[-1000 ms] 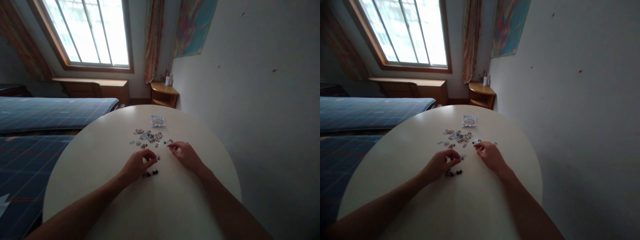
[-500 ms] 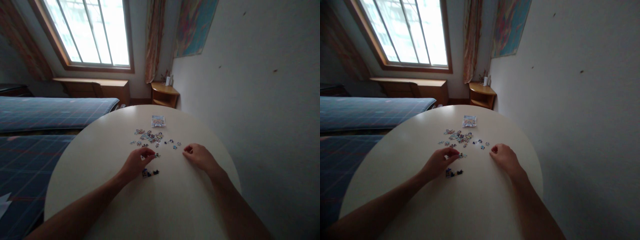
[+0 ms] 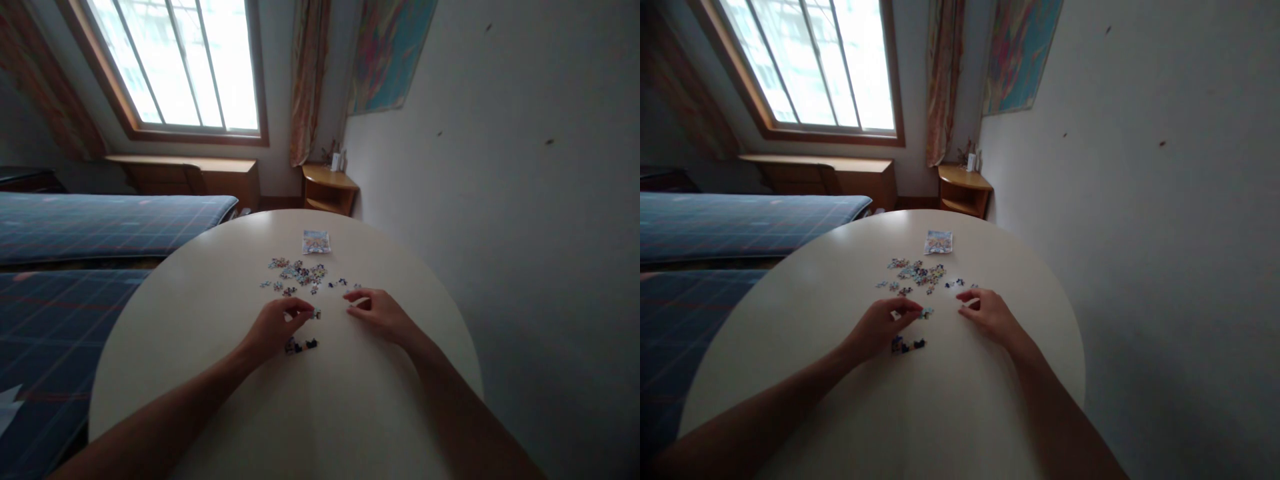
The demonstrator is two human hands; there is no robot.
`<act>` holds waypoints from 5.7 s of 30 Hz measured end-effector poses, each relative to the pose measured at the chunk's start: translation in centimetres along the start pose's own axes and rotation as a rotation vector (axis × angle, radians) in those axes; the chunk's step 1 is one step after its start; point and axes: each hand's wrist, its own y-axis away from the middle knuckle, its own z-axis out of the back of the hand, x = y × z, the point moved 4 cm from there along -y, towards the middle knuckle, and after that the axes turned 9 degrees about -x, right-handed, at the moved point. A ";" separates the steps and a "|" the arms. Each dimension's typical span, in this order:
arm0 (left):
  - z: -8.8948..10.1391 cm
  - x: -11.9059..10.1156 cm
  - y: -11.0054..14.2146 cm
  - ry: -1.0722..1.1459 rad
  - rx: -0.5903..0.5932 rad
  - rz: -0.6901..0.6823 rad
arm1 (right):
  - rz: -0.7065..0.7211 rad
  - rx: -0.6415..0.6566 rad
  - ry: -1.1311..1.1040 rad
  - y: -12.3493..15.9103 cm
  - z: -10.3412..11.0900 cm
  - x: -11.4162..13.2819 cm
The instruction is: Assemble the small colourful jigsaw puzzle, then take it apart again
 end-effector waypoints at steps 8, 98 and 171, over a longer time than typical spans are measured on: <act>-0.5 -0.1 0.2 0.021 0.005 -0.028 | -0.084 -0.039 -0.541 0.2 -3.2 2.1; -0.7 -0.1 0.9 -0.294 0.115 -0.395 | -0.010 -0.031 0.099 -0.8 -1.1 0.0; 5.9 9.2 -9.7 -0.739 -0.180 -0.126 | 0.191 -0.195 0.469 -7.9 2.1 -1.2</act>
